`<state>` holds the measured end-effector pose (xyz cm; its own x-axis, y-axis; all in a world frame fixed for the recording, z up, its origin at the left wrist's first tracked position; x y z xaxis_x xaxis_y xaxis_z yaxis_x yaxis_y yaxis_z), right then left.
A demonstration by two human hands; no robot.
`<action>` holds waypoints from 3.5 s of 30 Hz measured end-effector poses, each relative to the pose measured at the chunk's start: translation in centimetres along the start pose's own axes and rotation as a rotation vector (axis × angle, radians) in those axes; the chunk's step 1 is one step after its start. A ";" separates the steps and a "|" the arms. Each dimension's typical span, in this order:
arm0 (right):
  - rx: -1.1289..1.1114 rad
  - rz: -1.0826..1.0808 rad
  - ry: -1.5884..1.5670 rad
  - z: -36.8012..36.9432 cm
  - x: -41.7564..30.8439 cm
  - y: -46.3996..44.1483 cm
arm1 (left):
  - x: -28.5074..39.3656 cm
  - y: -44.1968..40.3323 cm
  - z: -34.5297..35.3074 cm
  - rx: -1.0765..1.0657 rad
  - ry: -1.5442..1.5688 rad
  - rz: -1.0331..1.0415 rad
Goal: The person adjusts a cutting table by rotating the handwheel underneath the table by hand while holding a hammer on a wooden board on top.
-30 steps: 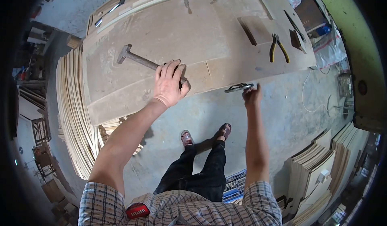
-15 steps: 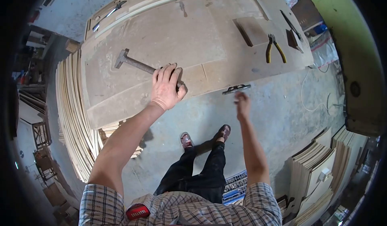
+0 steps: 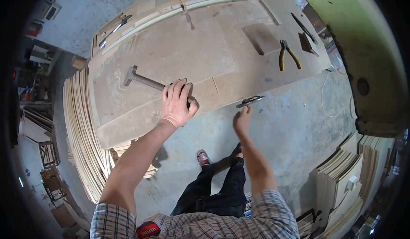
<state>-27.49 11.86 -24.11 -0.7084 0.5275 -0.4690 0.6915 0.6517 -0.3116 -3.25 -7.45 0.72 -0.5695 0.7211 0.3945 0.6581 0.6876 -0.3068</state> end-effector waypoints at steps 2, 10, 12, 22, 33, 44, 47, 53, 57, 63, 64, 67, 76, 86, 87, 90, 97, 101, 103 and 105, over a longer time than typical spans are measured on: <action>-0.300 0.364 -0.367 -2.1 4.1 -1.5 | 0.3 0.3 0.2 0.004 0.006 -0.006; -0.289 0.962 -1.207 -0.6 2.1 -7.9 | 0.4 0.3 -0.1 0.028 0.013 -0.005; -0.154 0.886 -0.974 1.1 1.8 -5.9 | 0.3 0.7 0.0 0.022 0.017 -0.013; -0.313 0.272 -0.456 -3.1 1.6 -3.2 | 0.6 0.4 0.5 0.008 0.007 -0.007; -0.085 0.766 -0.396 -0.8 -1.3 -3.4 | 0.5 0.4 0.2 0.017 0.002 -0.009; -0.435 0.845 -1.090 -5.0 3.8 -5.4 | 0.1 0.6 -0.1 0.050 0.034 -0.002; -0.581 0.947 -1.299 -1.8 4.3 -8.5 | 0.1 0.5 -0.3 0.043 0.041 0.006; -0.180 0.623 -0.292 0.7 0.1 -3.5 | 0.0 0.4 -0.1 0.041 0.053 -0.003; 0.062 0.063 0.172 1.8 -0.5 -1.3 | -0.2 0.5 -0.4 0.045 0.037 -0.003; -0.381 0.888 -1.024 -4.0 4.1 -4.1 | 0.2 0.0 -0.9 0.046 0.090 0.016; -0.332 0.968 -1.025 -4.0 5.7 -5.1 | 0.7 0.2 -0.6 0.019 0.071 0.046; -0.303 1.098 -1.128 -0.2 5.8 -5.8 | 1.4 0.7 -0.2 0.037 0.007 0.080; 0.064 0.407 -0.033 -1.2 -1.7 0.7 | 1.7 0.4 0.9 -0.037 -0.109 0.044; -0.373 1.125 -0.823 -5.0 1.9 -7.4 | 2.4 0.3 0.6 -0.016 -0.090 0.064; -0.374 1.123 -0.826 -2.8 2.2 -7.0 | 2.2 0.4 0.9 -0.026 -0.098 0.049; -0.004 0.835 -0.380 -1.3 2.3 -5.9 | 1.7 0.4 1.0 -0.048 -0.116 0.037; -0.303 0.367 -0.174 -1.8 -1.9 0.4 | 2.2 0.2 1.1 -0.025 -0.094 0.051; -0.458 0.699 -0.756 -1.8 5.2 -3.6 | 1.7 0.4 0.1 0.022 0.020 0.053; -0.368 1.009 -1.126 -3.0 5.8 -5.8 | 1.8 0.0 -0.7 -0.004 0.017 0.033; -0.373 0.932 -1.041 -3.0 2.7 -6.6 | 1.0 0.1 -0.4 0.010 0.026 0.010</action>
<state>-34.33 10.60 -20.85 0.5055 0.3094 -0.8054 0.6439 0.4861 0.5909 -3.58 -6.73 1.42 -0.5502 0.7255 0.4134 0.6584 0.6815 -0.3196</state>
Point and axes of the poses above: each hand's wrist, its own y-axis away from the middle knuckle, its own z-axis out of the palm, x = y × z, the point moved 8 cm from there along -y, towards the middle knuckle, and after that the axes turned 9 degrees about y, right-handed, at the moved point
